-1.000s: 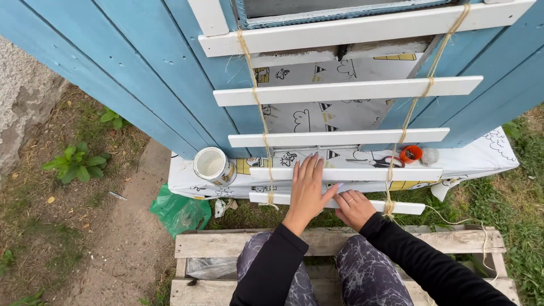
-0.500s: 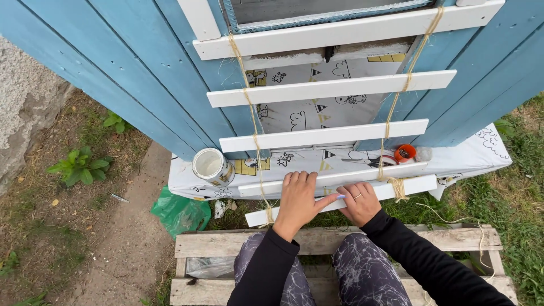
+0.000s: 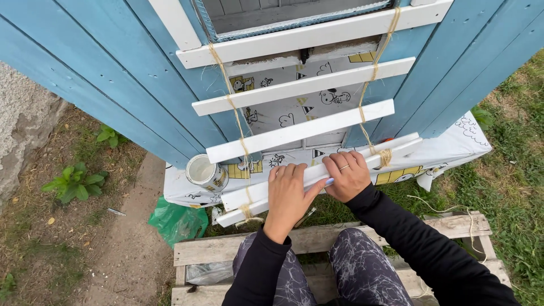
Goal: Painting the trim of a small wooden structure with white paint.
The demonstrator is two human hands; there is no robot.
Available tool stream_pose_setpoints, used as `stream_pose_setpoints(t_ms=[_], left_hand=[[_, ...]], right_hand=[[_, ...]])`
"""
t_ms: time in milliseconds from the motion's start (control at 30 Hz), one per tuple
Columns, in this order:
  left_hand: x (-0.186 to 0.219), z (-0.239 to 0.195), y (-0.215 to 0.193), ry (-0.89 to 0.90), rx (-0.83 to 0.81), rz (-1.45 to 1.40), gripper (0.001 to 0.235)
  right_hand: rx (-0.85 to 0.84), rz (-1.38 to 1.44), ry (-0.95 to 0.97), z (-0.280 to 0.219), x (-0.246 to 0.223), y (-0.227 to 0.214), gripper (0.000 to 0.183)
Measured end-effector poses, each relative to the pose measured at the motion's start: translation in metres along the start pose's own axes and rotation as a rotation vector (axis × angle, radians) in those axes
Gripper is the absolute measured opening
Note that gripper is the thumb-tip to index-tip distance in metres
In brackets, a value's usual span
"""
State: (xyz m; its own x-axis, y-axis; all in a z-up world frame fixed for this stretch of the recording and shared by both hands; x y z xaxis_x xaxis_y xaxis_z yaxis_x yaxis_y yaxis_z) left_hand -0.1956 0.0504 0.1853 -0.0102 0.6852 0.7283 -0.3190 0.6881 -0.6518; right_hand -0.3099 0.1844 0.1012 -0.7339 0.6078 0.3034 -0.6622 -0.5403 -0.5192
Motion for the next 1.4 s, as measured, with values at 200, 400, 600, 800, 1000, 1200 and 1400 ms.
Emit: stream_pose_setpoints(t_ms=[200,400,600,800,1000,1200,1400], left_hand=[[0.014,0.035,-0.033,0.187,0.158,-0.024,0.061],[-0.033,0.081,-0.030,0.210,0.012,0.174,0.074],[-0.024,0.085,-0.050,-0.052,-0.265,0.045,0.081],[0.034,0.082,-0.084,-0.029,-0.329,0.060,0.085],[0.076,0.070,-0.105,0.491,0.140,0.459,0.055],[0.127,0.000,-0.123,0.717,0.377,0.246,0.034],[0.115,-0.046,-0.071,0.671,0.305,-0.235,0.025]], right_hand=[[-0.047,0.029,-0.084,0.014,0.014,-0.013,0.040],[-0.059,0.064,-0.081,0.028,0.007,-0.034,0.031],[-0.266,0.111,0.019,0.068,0.041,-0.012,0.043],[-0.416,-0.015,-0.087,0.077,0.072,0.022,0.062],[-0.371,-0.089,-0.018,0.134,0.108,0.003,0.081],[-0.604,0.079,0.266,0.213,0.145,-0.011,0.063],[-0.910,0.792,0.665,0.262,0.139,-0.014,0.027]])
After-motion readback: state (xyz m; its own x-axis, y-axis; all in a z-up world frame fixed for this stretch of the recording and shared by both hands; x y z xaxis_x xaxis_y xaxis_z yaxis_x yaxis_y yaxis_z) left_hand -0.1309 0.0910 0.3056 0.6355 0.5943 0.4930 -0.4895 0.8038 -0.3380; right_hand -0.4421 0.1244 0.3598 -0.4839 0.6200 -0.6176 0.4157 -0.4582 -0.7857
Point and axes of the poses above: each hand's wrist, its own z-axis towards the middle knuckle, its own y-axis out of the palm, x = y × z, the point moved 4 cm from there along z, towards the middle knuckle, and after that the axes turned 14 degrees about -z, right-handed, at the moved point
